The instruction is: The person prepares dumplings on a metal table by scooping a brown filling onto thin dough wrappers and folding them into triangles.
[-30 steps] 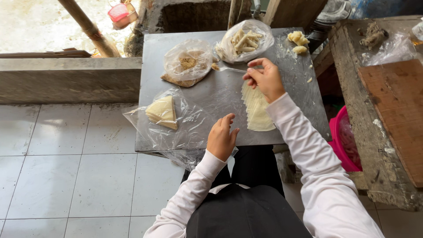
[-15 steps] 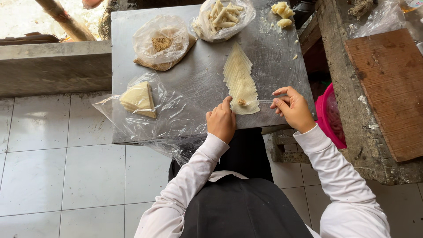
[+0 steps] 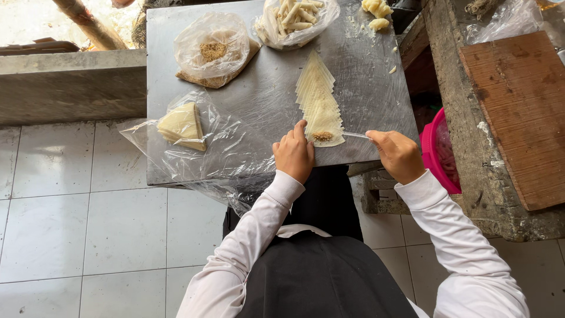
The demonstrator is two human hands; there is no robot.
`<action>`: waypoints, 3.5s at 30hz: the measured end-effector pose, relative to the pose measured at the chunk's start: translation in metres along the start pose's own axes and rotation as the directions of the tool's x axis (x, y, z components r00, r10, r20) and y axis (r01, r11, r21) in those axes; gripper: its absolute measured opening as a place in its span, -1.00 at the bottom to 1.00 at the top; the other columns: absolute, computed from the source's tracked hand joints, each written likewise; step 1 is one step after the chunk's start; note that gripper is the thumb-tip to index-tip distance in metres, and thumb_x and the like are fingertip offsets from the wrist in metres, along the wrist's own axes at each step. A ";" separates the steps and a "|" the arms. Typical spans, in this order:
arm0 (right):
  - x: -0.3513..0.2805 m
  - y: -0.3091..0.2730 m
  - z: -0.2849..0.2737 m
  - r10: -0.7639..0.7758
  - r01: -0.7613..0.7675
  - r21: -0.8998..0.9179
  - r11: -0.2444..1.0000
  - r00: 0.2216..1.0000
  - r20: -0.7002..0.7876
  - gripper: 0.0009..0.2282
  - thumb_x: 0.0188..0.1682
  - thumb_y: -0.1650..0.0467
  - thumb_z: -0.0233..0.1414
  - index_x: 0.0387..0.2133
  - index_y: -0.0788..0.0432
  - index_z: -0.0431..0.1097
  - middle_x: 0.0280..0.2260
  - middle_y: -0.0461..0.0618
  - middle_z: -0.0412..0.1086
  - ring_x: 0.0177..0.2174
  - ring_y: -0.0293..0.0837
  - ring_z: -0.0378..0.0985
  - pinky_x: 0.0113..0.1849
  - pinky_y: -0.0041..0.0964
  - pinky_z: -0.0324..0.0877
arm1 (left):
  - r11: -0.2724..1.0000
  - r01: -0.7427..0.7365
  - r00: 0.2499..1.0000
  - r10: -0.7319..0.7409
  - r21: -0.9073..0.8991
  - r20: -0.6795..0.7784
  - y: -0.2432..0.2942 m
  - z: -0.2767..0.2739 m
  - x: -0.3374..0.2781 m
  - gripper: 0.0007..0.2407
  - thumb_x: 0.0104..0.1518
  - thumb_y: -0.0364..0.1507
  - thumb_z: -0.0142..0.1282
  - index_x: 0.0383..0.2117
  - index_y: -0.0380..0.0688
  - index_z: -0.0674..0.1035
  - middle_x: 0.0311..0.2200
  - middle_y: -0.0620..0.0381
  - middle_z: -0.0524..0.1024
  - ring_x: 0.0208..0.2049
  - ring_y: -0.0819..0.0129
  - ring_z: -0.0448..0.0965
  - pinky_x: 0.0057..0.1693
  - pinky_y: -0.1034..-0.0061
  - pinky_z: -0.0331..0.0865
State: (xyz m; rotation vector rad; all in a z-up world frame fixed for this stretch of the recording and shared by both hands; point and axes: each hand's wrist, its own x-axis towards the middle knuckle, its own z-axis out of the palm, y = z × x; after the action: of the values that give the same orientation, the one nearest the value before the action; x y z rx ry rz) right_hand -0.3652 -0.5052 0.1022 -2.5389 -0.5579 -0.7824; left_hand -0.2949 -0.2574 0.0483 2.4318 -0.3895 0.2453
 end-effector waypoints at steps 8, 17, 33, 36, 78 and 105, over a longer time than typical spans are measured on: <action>0.060 -0.006 0.003 0.216 -0.168 0.304 0.938 0.967 -0.133 -0.89 0.23 0.55 0.04 -0.04 0.33 0.31 -0.32 0.09 0.54 -0.36 -0.19 0.63 -0.33 -0.38 0.49 | 0.997 -0.040 0.998 0.037 -0.061 -0.044 0.001 -0.005 -0.001 -0.53 0.06 -0.40 0.22 0.14 -0.12 0.40 -0.30 0.05 0.55 -0.21 0.10 0.55 -0.11 0.18 0.27; 0.256 -0.029 0.183 0.363 -0.367 0.584 0.724 0.923 0.130 -0.90 0.10 0.50 0.07 -0.17 0.25 0.34 -0.44 -0.07 0.52 -0.45 -0.27 0.66 -0.50 -0.45 0.53 | 0.981 -0.099 0.995 0.094 -0.166 -0.035 -0.016 -0.038 -0.025 -0.53 0.05 -0.49 0.23 0.15 -0.14 0.40 -0.26 0.04 0.56 -0.21 0.10 0.56 -0.06 0.28 0.38; 0.084 -0.023 0.052 0.450 -0.442 0.105 0.891 0.890 -0.069 -0.76 -0.07 0.49 0.24 -0.15 0.26 0.44 -0.30 0.10 0.39 -0.39 -0.04 0.48 -0.33 -0.20 0.40 | 0.993 -0.085 0.993 0.091 0.079 -0.072 -0.001 -0.022 0.000 -0.50 0.01 -0.32 0.28 0.13 -0.11 0.43 -0.33 0.14 0.58 -0.26 0.19 0.53 -0.09 0.24 0.20; 0.037 -0.037 0.061 0.462 -0.460 0.042 0.887 0.882 -0.092 -0.68 -0.13 0.50 0.24 -0.09 0.27 0.41 -0.30 0.06 0.47 -0.27 0.05 0.49 -0.19 -0.12 0.39 | 0.996 -0.044 0.999 0.045 0.078 -0.017 0.004 -0.011 0.002 -0.50 0.02 -0.36 0.24 0.16 -0.11 0.42 -0.36 0.16 0.58 -0.26 0.22 0.55 -0.07 0.23 0.18; 0.023 -0.059 0.093 0.421 -0.386 0.316 0.867 0.906 -0.047 -0.62 0.02 0.58 0.14 0.13 0.26 0.31 -0.23 0.11 0.52 -0.25 -0.06 0.63 -0.21 -0.26 0.55 | 0.919 -0.392 0.920 0.392 -0.033 -0.011 -0.001 -0.002 0.010 -0.71 0.27 -0.45 0.04 0.12 -0.01 0.43 -0.38 0.26 0.62 -0.34 0.38 0.65 0.37 0.15 0.19; 0.037 -0.015 0.088 0.409 -0.422 0.134 0.897 0.905 0.113 -0.65 -0.02 0.45 0.21 0.06 0.09 0.42 -0.37 -0.19 0.54 -0.39 -0.17 0.49 -0.10 -0.16 0.24 | 0.933 -0.357 0.933 0.359 -0.048 0.032 -0.004 -0.006 0.040 -0.78 0.18 -0.39 0.19 -0.05 0.11 0.53 -0.42 0.40 0.65 -0.23 0.39 0.59 0.05 0.27 0.16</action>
State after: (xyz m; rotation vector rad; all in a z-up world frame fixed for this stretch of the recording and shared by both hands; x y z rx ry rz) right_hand -0.3064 -0.4390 0.0622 -2.4263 -0.0803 -0.4596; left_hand -0.2562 -0.2590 0.0609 2.3142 -0.8507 0.3411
